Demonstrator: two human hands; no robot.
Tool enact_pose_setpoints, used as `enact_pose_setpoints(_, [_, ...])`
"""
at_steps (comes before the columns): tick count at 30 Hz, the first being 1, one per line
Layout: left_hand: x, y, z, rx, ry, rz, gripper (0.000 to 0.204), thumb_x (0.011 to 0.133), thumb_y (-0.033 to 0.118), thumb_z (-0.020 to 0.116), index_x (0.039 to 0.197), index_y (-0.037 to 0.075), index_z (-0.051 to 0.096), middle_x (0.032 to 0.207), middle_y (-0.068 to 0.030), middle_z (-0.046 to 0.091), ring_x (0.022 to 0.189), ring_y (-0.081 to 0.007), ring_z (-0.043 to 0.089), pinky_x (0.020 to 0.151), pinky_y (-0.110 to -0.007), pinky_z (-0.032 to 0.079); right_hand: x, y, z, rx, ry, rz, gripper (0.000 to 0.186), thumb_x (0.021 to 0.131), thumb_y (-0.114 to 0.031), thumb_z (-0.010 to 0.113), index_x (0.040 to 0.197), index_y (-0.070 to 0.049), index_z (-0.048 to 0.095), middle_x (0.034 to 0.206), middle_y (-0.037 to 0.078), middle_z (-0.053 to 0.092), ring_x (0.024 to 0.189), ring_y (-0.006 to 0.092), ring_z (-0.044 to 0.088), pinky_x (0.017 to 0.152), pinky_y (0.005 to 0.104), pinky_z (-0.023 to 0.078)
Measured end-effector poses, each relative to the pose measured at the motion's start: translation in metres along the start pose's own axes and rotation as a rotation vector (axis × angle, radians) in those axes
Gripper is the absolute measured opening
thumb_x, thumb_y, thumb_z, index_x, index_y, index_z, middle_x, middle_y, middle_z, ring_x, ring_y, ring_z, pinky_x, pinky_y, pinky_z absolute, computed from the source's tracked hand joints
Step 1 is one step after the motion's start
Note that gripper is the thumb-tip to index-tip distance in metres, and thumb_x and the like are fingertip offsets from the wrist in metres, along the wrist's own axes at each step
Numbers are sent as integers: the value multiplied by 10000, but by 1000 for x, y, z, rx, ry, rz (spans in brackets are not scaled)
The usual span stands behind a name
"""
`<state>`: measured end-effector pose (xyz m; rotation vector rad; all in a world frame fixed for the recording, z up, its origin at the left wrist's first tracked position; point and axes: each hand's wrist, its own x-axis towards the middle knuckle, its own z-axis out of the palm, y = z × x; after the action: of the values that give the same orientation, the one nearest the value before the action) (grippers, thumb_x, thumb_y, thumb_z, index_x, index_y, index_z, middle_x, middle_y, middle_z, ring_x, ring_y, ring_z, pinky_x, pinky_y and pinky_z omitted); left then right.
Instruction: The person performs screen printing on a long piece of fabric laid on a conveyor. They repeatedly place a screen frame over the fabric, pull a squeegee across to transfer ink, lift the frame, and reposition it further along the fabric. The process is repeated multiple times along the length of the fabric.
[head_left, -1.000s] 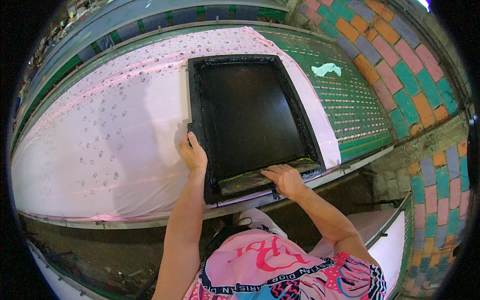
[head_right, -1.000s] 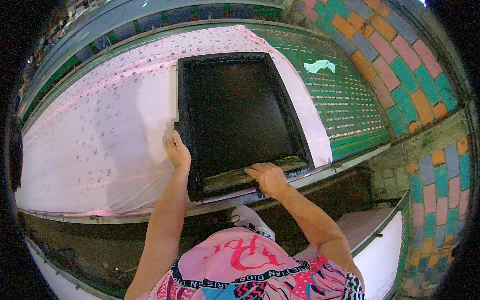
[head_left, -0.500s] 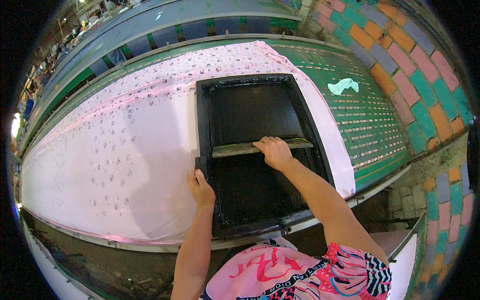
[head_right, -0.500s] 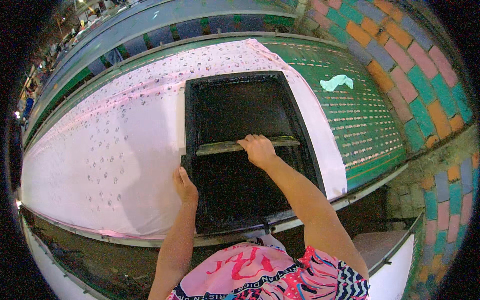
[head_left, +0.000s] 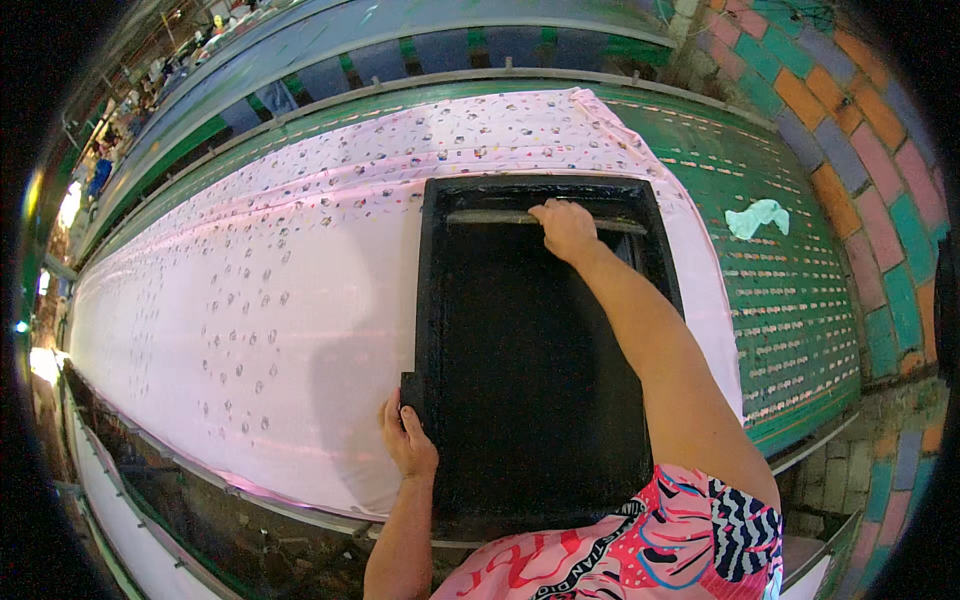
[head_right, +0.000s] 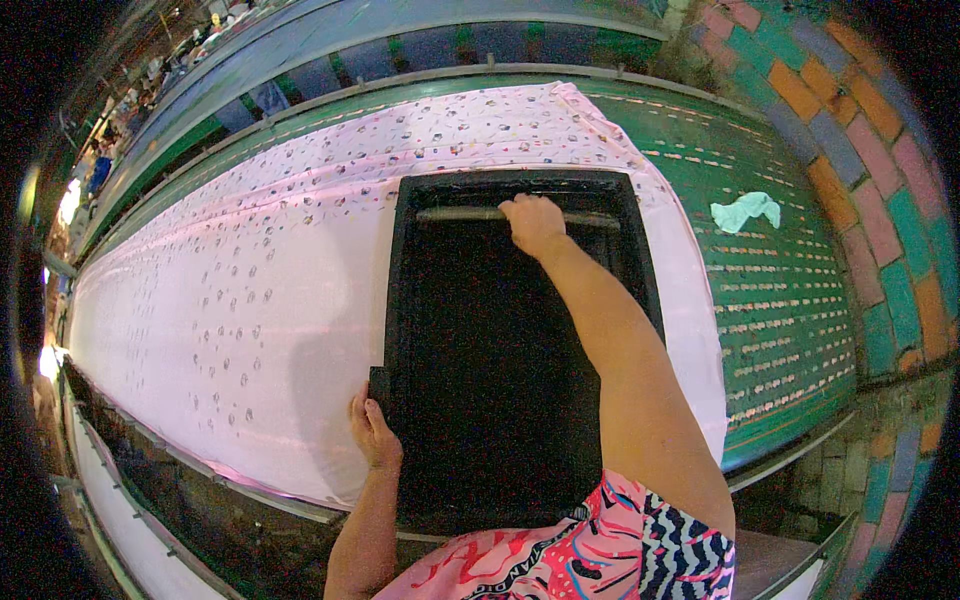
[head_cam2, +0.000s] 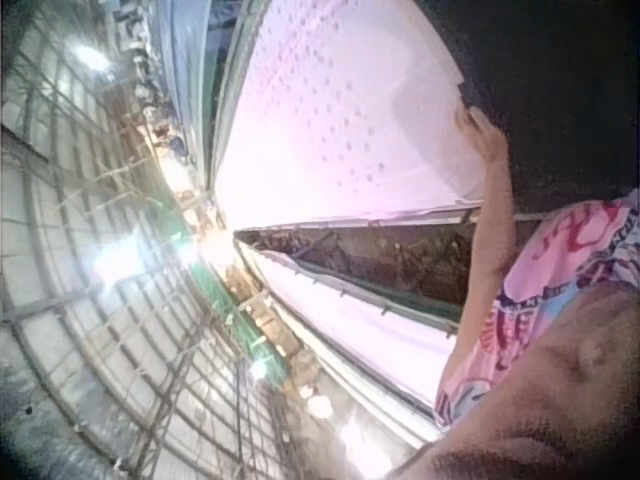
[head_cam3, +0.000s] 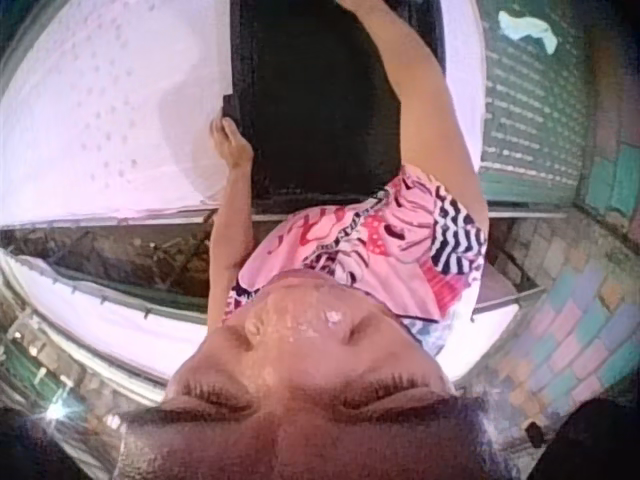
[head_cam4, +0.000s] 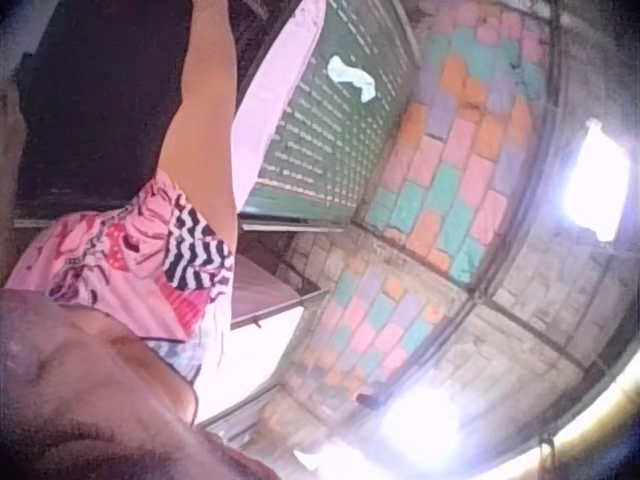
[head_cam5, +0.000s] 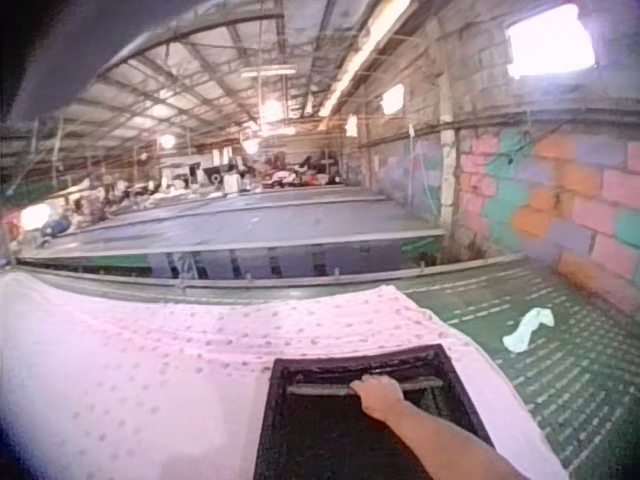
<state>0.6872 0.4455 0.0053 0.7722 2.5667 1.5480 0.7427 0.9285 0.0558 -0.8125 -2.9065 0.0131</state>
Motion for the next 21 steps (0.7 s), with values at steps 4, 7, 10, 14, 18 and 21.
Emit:
enact_pose_setpoints(4, [0,4,0,-9,9,-33,496,1176,328,515,1480,-50,616,1403,-259,628,1285,-413,607,1124,-497,472,33,23,-1,35,-19,-22,439,932,-115,761,1366,-183,759,1214,124,765,1165,352,760,994,514,624])
enact_pose_setpoints(7, [-2,8,-1,29,26,-46,519,1178,362,521,1479,-48,620,1393,-247,634,1268,-405,618,1118,-491,480,41,35,-3,27,18,-23,458,921,-110,777,1373,-182,756,1221,115,767,1176,352,756,991,519,623])
enact_pose_setpoints(10, [1,11,-4,77,-23,-60,534,1178,380,525,1482,-50,618,1394,-245,633,1266,-403,623,1114,-480,489,42,56,4,48,61,-36,471,902,-117,801,1364,-200,757,1228,109,765,1191,346,743,998,508,616])
enact_pose_setpoints(14, [0,16,-6,74,-22,-54,514,1176,356,529,1478,-50,619,1377,-245,635,1258,-403,627,1103,-481,498,38,60,-1,49,-34,-32,432,912,-110,762,1331,-213,766,1234,115,765,1183,342,743,990,508,613])
enact_pose_setpoints(18, [-3,11,-2,84,9,-43,489,1175,321,532,1479,-53,615,1357,-251,637,1249,-412,628,1093,-494,503,38,54,-30,38,-191,-44,369,895,-115,705,1249,-169,792,1191,155,798,1155,381,761,969,545,614])
enact_pose_setpoints(21, [0,10,-3,77,0,-43,477,1177,301,529,1469,-65,618,1350,-262,643,1256,-425,626,1100,-489,502,21,47,-49,80,-285,-79,360,874,-133,680,1210,-156,807,1150,182,812,1126,406,771,957,565,617])
